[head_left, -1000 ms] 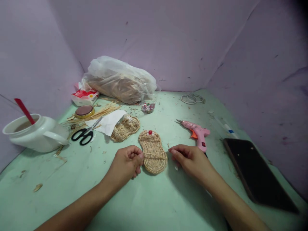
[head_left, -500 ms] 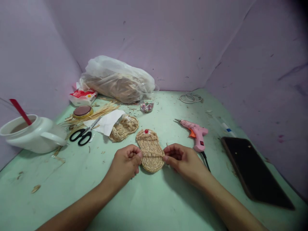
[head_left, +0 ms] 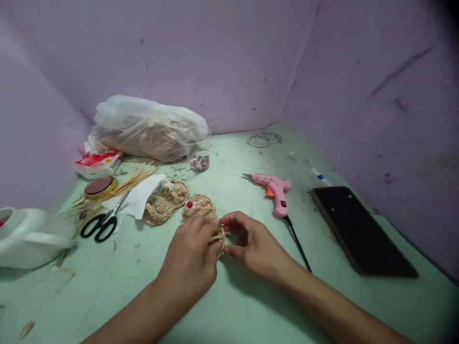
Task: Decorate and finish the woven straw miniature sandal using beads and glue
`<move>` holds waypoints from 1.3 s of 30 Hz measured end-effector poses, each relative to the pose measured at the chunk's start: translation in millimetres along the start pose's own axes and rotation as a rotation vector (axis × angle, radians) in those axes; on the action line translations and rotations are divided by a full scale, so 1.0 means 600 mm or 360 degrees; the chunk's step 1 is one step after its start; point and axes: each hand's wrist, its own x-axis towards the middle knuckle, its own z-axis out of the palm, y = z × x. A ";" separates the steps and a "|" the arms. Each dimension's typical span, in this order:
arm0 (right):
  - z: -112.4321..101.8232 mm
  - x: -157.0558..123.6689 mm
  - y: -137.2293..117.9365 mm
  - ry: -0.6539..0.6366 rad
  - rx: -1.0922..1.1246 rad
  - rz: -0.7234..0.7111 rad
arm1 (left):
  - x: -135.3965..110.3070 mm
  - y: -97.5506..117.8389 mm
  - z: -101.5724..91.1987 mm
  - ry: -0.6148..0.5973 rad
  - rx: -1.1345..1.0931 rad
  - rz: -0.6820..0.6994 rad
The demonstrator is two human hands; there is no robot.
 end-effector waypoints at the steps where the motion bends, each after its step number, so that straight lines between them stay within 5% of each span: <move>1: 0.001 -0.001 -0.004 -0.0012 0.0089 -0.0025 | 0.004 -0.001 0.004 -0.0001 -0.0095 -0.0062; 9: 0.037 -0.004 0.003 0.0019 0.0799 0.0089 | 0.003 -0.009 0.001 0.0108 -0.0462 -0.0288; 18: 0.042 -0.016 -0.005 0.0109 0.0535 -0.0196 | 0.004 -0.011 -0.007 0.0036 -0.0494 -0.0253; 39: 0.044 -0.009 0.008 0.0084 0.0611 -0.0143 | 0.010 -0.012 -0.018 -0.0103 -0.0708 -0.0410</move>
